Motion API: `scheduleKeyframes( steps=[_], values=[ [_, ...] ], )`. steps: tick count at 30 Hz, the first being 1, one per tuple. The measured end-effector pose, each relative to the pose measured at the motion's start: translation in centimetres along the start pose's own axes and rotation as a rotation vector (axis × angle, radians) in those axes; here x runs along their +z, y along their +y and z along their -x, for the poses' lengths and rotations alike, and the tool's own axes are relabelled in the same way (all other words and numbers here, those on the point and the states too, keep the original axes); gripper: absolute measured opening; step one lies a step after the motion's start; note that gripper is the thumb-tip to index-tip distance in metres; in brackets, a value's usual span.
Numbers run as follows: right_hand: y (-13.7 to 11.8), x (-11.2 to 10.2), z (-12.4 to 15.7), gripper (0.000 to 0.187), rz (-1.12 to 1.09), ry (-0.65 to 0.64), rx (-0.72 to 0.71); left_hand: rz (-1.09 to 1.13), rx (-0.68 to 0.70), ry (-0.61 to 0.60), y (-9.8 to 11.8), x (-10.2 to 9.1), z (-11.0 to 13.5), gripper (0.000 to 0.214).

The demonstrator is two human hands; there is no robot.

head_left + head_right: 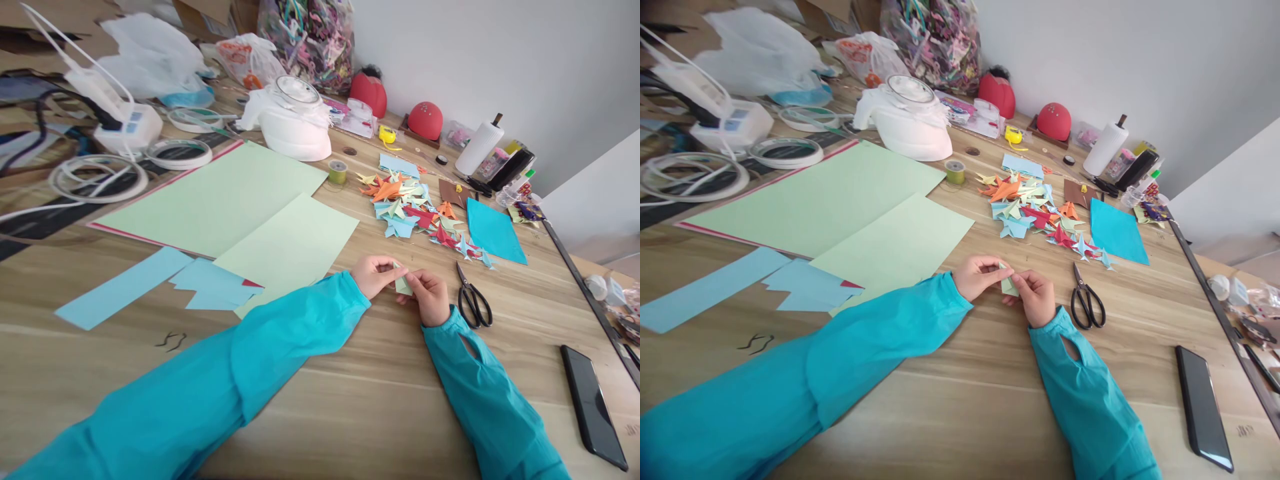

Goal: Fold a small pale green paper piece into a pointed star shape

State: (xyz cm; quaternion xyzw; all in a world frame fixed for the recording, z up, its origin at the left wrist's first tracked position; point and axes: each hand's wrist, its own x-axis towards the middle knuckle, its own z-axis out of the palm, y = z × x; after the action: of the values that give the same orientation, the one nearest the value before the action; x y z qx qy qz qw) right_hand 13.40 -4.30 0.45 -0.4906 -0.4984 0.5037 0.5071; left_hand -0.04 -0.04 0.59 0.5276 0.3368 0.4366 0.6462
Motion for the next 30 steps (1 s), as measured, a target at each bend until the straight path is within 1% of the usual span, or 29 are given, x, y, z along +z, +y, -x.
scheduleKeyframes(
  steps=[6,11,17,30],
  values=[
    [0.1,-0.17,0.01,0.027,-0.038,-0.014,0.022,-0.002,0.0,-0.014,-0.01,-0.04,0.06,0.029],
    [0.2,-0.23,-0.02,0.026,-0.021,-0.01,0.028,-0.04,0.061,0.001,0.16,0.01,0.13,0.027],
    [0.17,-0.22,-0.02,0.027,0.002,-0.015,0.012,-0.085,0.087,-0.001,0.1,-0.02,0.11,0.025],
    [-0.3,0.06,0.19,0.022,0.027,-0.016,-0.016,-0.008,-0.005,-0.004,0.29,-0.08,0.19,0.028]
  ],
)
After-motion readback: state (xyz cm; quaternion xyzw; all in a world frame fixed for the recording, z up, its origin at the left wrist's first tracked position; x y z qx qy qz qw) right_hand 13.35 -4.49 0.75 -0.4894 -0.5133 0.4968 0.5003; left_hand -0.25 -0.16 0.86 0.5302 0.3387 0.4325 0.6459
